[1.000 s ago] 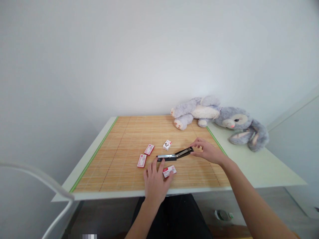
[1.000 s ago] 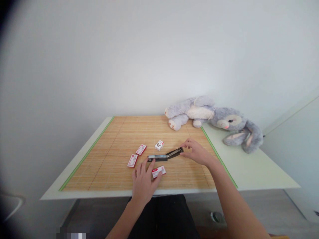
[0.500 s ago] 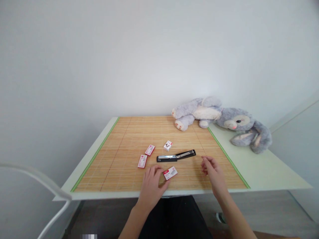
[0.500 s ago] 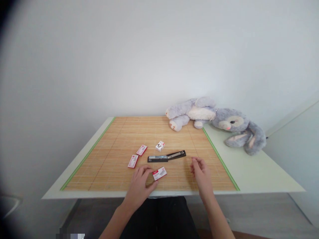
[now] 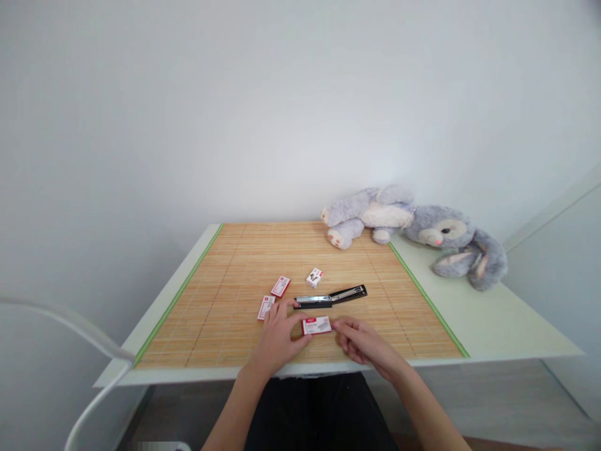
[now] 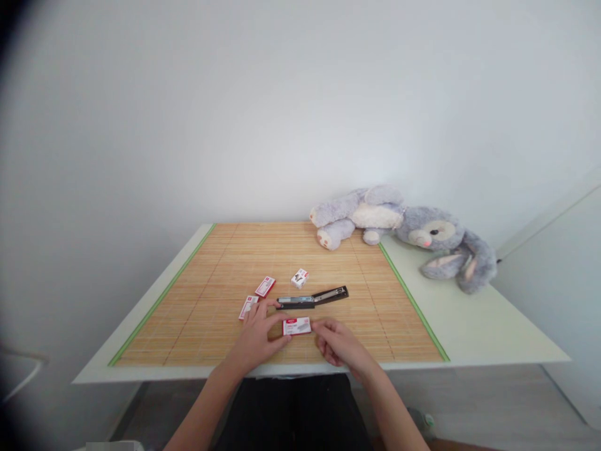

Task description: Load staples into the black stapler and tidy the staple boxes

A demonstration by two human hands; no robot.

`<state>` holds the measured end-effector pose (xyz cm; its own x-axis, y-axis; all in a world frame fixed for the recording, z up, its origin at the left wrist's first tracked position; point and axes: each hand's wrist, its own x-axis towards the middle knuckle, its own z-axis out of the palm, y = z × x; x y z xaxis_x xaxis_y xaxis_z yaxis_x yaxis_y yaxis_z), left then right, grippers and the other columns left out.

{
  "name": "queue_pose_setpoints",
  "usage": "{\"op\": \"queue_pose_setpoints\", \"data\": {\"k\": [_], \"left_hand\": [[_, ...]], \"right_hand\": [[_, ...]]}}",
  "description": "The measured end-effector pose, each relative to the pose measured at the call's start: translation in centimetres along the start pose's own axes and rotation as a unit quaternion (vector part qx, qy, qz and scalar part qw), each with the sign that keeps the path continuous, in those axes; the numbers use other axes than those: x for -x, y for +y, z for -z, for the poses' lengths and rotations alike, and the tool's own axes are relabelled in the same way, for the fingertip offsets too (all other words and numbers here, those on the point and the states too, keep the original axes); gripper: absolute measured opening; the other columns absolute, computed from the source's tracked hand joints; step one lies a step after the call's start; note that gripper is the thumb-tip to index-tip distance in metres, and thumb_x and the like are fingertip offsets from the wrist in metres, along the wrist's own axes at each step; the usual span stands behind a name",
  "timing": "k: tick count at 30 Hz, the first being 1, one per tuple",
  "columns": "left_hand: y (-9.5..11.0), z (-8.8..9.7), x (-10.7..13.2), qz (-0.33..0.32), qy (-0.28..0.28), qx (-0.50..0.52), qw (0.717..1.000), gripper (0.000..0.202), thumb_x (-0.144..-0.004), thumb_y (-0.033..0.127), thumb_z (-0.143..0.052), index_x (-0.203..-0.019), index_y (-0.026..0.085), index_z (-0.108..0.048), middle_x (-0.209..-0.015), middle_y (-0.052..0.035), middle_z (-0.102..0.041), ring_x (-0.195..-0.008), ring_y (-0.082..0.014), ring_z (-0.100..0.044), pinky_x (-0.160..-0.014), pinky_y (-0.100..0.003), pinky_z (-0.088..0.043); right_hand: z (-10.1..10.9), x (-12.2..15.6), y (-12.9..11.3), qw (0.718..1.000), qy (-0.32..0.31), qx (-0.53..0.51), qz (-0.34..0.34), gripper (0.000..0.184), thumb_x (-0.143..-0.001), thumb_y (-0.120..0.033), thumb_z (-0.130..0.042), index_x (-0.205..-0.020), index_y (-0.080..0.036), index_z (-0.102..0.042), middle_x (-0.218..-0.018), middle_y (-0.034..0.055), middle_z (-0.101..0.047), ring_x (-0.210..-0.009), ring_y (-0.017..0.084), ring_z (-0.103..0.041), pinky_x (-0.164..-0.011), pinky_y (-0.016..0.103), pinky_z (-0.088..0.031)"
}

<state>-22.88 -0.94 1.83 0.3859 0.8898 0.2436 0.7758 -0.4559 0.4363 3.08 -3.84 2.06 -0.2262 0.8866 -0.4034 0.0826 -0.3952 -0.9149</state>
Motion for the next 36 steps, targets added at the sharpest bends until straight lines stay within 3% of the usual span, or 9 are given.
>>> {"op": "queue_pose_setpoints", "data": {"k": [3,6,10,14,18,22,28,32,36], "left_hand": [[-0.6,0.3,0.2,0.012,-0.003,0.002,1.000,0.048,-0.077,0.042,-0.086,-0.123,0.040,-0.071,-0.139,-0.0040,-0.054,-0.132,-0.0298,-0.049,-0.114,-0.051,-0.040],[-1.1,0.7,0.2,0.009,-0.009,0.007,1.000,0.040,-0.079,0.042,-0.085,-0.118,0.041,-0.074,-0.140,-0.0032,-0.054,-0.133,-0.0291,-0.048,-0.116,-0.052,-0.037],[-1.7,1.0,0.3,0.001,0.002,0.000,1.000,0.033,-0.082,0.041,-0.083,-0.114,0.039,-0.076,-0.155,-0.0015,-0.045,-0.146,-0.0321,-0.036,-0.122,-0.057,-0.030],[-3.0,0.9,0.5,-0.011,0.008,0.000,1.000,0.032,-0.084,0.041,-0.081,-0.115,0.037,-0.076,-0.166,-0.0007,-0.033,-0.154,-0.0356,-0.024,-0.123,-0.060,-0.028],[-4.2,0.6,0.7,-0.025,0.015,0.001,1.000,0.032,-0.085,0.041,-0.079,-0.116,0.035,-0.075,-0.166,-0.0017,-0.034,-0.154,-0.0363,-0.025,-0.123,-0.062,-0.029],[-4.4,0.3,0.9,-0.011,0.035,0.006,0.999,0.043,-0.080,0.045,-0.082,-0.120,0.033,-0.071,-0.165,-0.0045,-0.035,-0.152,-0.0356,-0.030,-0.122,-0.060,-0.031],[-3.8,-0.3,0.5,-0.003,0.051,-0.026,0.998,0.077,-0.075,0.056,-0.085,-0.144,0.034,-0.057,-0.169,-0.0082,-0.029,-0.153,-0.0370,-0.029,-0.125,-0.061,-0.027],[-3.6,-0.9,0.3,-0.010,0.047,-0.055,0.997,0.081,-0.074,0.061,-0.084,-0.145,0.034,-0.057,-0.170,-0.0083,-0.028,-0.155,-0.0391,-0.026,-0.127,-0.066,-0.015],[-3.8,-1.2,0.2,-0.004,0.045,-0.061,0.997,0.080,-0.075,0.062,-0.083,-0.146,0.037,-0.056,-0.169,-0.0062,-0.032,-0.155,-0.0388,-0.027,-0.127,-0.069,-0.005]], "right_hand": [[1.2,-0.7,0.4,0.989,0.050,0.105,0.092,0.043,-0.083,-0.053,-0.078,-0.112,-0.023,-0.068,-0.064,-0.0077,-0.052,-0.053,0.011,-0.045,-0.050,0.023,-0.031],[1.3,-1.4,0.4,0.948,0.058,0.262,0.173,0.051,-0.084,-0.041,-0.078,-0.132,-0.028,-0.068,-0.068,-0.0058,-0.058,-0.061,0.016,-0.054,-0.058,0.027,-0.036],[0.8,-2.1,0.1,0.913,0.064,0.355,0.192,0.039,-0.085,-0.037,-0.075,-0.124,-0.031,-0.074,-0.067,-0.0042,-0.062,-0.060,0.017,-0.057,-0.057,0.028,-0.034],[1.8,-2.0,0.0,0.902,0.068,0.383,0.186,0.035,-0.088,-0.037,-0.073,-0.122,-0.031,-0.074,-0.067,-0.0044,-0.061,-0.062,0.017,-0.058,-0.058,0.027,-0.034],[3.4,-1.5,0.1,0.900,0.059,0.399,0.167,0.039,-0.089,-0.036,-0.073,-0.127,-0.028,-0.071,-0.070,-0.0037,-0.061,-0.066,0.017,-0.059,-0.062,0.027,-0.037],[3.4,-1.1,-0.4,0.911,0.043,0.377,0.160,0.053,-0.090,-0.037,-0.074,-0.140,-0.025,-0.062,-0.072,-0.0049,-0.059,-0.066,0.016,-0.057,-0.062,0.026,-0.038],[0.4,-2.3,-3.1,0.924,0.046,0.320,0.205,0.050,-0.098,-0.040,-0.065,-0.145,-0.027,-0.059,-0.079,-0.0041,-0.060,-0.071,0.015,-0.057,-0.066,0.026,-0.040],[-1.7,-4.1,-4.0,0.940,0.033,0.275,0.200,0.040,-0.096,-0.041,-0.067,-0.132,-0.023,-0.070,-0.074,-0.0030,-0.062,-0.068,0.015,-0.056,-0.061,0.025,-0.037],[-3.3,-5.8,-3.2,0.956,0.030,0.224,0.187,0.042,-0.097,-0.043,-0.062,-0.130,-0.018,-0.068,-0.068,-0.0036,-0.062,-0.061,0.014,-0.056,-0.056,0.024,-0.039]]}}
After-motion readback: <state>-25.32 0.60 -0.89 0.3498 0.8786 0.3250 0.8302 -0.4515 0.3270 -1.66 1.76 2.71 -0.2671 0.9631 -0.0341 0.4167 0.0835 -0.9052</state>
